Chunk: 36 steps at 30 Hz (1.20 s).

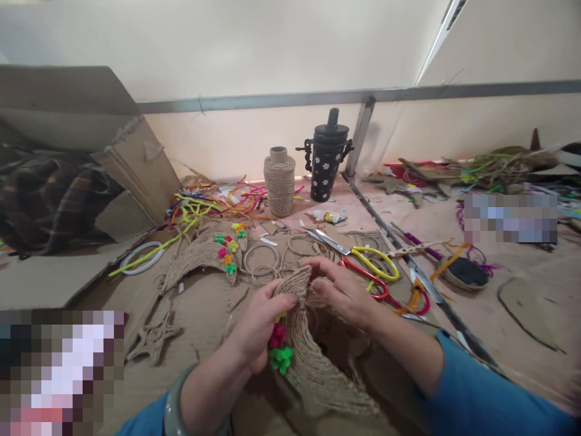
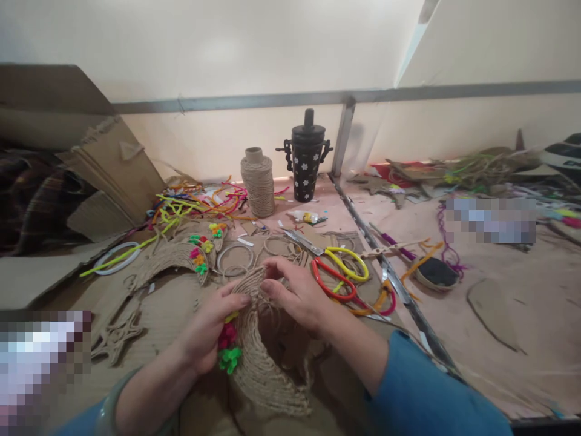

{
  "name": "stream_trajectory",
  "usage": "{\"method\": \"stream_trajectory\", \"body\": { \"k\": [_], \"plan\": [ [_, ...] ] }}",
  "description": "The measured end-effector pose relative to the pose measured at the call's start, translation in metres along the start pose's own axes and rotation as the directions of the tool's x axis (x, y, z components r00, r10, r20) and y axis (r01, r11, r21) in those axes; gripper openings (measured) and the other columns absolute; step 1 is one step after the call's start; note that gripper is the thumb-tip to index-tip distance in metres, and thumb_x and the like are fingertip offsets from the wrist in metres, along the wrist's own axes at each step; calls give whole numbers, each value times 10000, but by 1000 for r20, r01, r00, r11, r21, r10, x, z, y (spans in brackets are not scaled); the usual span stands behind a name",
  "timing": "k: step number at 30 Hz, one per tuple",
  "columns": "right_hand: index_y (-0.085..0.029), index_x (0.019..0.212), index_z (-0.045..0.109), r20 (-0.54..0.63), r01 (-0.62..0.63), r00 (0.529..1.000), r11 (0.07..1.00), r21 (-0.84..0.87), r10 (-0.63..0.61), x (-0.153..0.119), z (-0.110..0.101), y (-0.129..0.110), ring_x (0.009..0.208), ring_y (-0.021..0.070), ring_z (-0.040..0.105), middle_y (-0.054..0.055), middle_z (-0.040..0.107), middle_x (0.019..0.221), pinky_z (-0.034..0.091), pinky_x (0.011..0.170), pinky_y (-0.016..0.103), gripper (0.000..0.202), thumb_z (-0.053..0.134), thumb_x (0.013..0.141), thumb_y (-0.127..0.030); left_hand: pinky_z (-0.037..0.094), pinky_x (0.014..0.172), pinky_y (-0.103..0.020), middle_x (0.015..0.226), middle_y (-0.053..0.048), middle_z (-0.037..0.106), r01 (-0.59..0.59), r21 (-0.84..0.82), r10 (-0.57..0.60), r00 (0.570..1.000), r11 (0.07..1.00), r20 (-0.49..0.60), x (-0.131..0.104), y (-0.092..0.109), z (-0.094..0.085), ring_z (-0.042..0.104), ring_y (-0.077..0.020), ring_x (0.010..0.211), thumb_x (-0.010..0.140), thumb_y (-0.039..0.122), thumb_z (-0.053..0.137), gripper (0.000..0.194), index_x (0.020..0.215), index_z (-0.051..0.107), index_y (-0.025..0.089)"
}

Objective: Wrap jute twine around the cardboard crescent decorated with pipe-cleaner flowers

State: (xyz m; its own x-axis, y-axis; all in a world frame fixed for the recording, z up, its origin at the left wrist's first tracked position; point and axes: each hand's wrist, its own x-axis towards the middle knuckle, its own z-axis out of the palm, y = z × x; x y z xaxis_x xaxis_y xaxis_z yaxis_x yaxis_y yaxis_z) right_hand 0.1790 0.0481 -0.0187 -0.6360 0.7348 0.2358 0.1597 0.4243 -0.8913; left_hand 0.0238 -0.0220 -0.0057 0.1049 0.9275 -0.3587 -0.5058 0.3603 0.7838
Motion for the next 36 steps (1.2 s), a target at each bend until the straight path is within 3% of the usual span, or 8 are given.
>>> {"method": "stream_trajectory", "body": {
  "k": [8, 12, 18, 25, 31, 36],
  "plan": [
    [-136, 812, 590, 43, -25, 999, 991, -132, 31, 3, 3, -3, 753, 175, 557, 62, 626, 792, 417, 679, 287, 271, 487, 853, -384, 477, 671, -247, 806, -48, 677, -70, 89, 76, 995, 994, -64, 1, -1, 0, 627, -171, 722, 675, 177, 654, 231, 897, 616, 128],
    [-134, 848, 596, 77, -63, 995, 995, -71, 69, 4, 6, -6, 752, 167, 569, 60, 633, 811, 440, 685, 280, 245, 462, 874, -337, 477, 665, -249, 795, -43, 676, -54, 72, 59, 996, 996, -61, 2, -2, 0, 628, -171, 715, 678, 172, 650, 255, 926, 614, 128],
    [-139, 933, 608, 97, -3, 995, 995, 104, -7, 3, 8, -5, 882, 166, 581, 57, 643, 915, 448, 810, 294, 199, 449, 887, -251, 484, 666, -261, 755, -34, 668, -42, 64, 46, 998, 997, -49, 1, -1, 0, 629, -175, 699, 655, 185, 667, 233, 879, 622, 137],
    [-138, 848, 578, 89, -96, 992, 987, 131, 85, 2, 10, -7, 745, 147, 541, 26, 596, 773, 432, 693, 264, 177, 473, 858, -280, 483, 693, -258, 781, -30, 662, -68, 67, 70, 997, 995, -37, -1, -2, 0, 625, -172, 738, 657, 192, 670, 233, 880, 619, 148],
    [-157, 742, 513, 87, -152, 987, 973, 174, 138, 3, 12, -8, 670, 128, 485, 3, 526, 701, 413, 643, 250, 204, 480, 844, -331, 475, 715, -244, 863, -32, 655, -103, 81, 109, 992, 991, -68, 0, -5, -3, 613, -176, 815, 708, 335, 670, 244, 871, 603, 166],
    [-154, 776, 520, 110, -183, 981, 953, 241, 161, 2, 14, -3, 706, 137, 501, 16, 534, 738, 433, 682, 272, 216, 484, 844, -355, 476, 722, -243, 804, -22, 645, -101, 73, 104, 994, 992, -42, 1, -6, -2, 610, -163, 794, 734, 351, 680, 220, 808, 586, 166]
  ]
}}
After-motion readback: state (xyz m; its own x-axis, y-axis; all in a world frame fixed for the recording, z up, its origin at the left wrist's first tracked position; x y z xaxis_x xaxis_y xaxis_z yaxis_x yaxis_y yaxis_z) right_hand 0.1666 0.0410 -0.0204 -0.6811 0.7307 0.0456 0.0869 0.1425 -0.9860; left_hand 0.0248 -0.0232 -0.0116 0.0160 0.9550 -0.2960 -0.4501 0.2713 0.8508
